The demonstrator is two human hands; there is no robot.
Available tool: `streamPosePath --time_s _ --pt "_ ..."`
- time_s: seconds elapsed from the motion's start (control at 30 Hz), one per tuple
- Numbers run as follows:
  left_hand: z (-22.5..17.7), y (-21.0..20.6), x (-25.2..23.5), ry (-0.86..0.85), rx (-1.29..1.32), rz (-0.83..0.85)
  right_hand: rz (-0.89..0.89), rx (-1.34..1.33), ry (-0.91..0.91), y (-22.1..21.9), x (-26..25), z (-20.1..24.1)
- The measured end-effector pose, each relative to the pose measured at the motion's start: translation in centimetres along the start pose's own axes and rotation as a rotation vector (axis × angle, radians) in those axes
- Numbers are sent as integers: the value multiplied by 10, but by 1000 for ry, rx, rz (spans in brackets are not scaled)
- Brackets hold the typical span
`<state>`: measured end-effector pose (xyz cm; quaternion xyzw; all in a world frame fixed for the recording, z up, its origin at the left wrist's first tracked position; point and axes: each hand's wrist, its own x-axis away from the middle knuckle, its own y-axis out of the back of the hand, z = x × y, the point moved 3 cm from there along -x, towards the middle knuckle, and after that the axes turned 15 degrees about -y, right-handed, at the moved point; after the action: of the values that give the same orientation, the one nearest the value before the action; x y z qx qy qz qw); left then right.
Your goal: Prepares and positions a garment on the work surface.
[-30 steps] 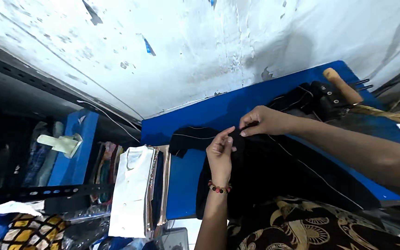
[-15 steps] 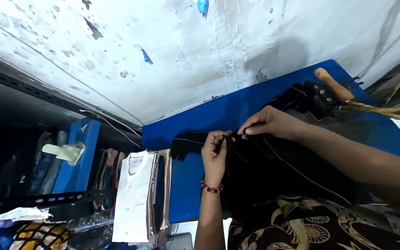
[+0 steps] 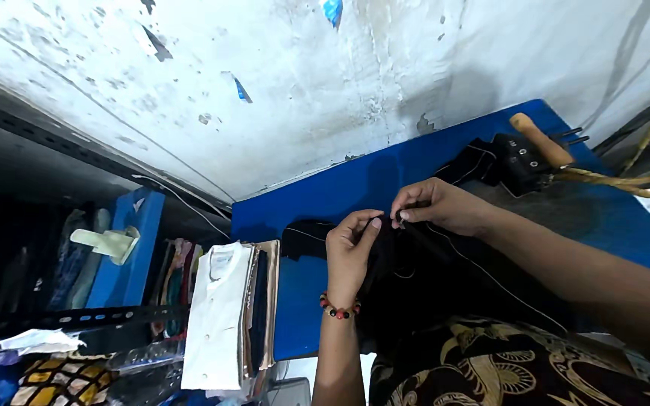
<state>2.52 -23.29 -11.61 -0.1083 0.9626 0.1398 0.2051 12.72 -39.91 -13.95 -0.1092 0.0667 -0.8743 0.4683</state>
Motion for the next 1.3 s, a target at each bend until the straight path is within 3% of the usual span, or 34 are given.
streamPosePath --time_s 0.1,0.2,0.37,0.63,0.97,1.3 --pt "-1 0 1 -14 -101 12 -34 44 44 -3 2 -1" --pt "-3 -2 2 -46 -229 1 -183 241 140 -16 8 2" --pt "-2 -3 3 -1 -200 -10 -395 331 274 -28 11 -3" --pt "0 -7 8 51 -64 -110 -405 287 269 -28 11 -6" --pt "-3 -11 11 -244 -156 -119 -395 253 221 -26 12 0" --pt "3 -16 10 -337 -259 -94 -495 356 131 -31 8 2"
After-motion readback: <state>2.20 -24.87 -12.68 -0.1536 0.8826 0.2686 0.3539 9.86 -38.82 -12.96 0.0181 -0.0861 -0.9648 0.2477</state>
